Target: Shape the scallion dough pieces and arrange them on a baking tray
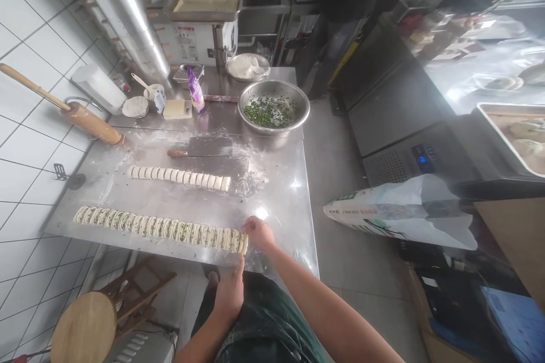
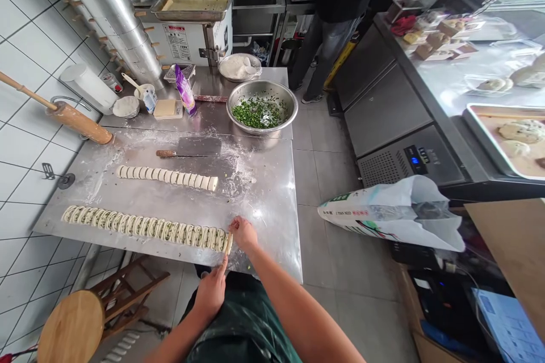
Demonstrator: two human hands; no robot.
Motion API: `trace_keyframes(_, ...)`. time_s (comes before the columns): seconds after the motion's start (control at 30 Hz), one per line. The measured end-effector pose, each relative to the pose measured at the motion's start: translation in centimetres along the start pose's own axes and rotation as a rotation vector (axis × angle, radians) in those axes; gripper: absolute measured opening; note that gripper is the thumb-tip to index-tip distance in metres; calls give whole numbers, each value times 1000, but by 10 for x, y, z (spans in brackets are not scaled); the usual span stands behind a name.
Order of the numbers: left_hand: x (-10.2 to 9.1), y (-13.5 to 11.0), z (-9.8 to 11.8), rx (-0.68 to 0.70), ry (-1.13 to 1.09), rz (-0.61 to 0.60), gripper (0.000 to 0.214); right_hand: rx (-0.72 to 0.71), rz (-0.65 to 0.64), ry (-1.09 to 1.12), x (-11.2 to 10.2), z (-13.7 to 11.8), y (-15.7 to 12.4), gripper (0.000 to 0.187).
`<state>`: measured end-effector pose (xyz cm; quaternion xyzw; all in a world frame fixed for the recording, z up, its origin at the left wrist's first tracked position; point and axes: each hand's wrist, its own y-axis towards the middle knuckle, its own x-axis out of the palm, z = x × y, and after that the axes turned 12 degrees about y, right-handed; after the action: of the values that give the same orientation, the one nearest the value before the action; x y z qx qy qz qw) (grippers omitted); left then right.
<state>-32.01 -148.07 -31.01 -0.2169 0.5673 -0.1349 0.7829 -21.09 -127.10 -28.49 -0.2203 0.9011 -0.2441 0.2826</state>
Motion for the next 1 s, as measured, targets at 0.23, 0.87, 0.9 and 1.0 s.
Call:
trace_keyframes(0.23,12,7,0,-7,-9,12,71,-20,107,-63,13,-2,0,10)
trace_keyframes(0.87,-83,-32,-34,61,-12,170,64,-83,-56,229,-7,-58,-12,21)
trace_keyframes(0.9,-95,-37,-41,34,6,186,64,-96,-63,244,-1,-70,-11,20)
trace_keyframes(1.0,-131,-52,-65,-63,41,214,63,-147,-105,294,28,-114,-7,16)
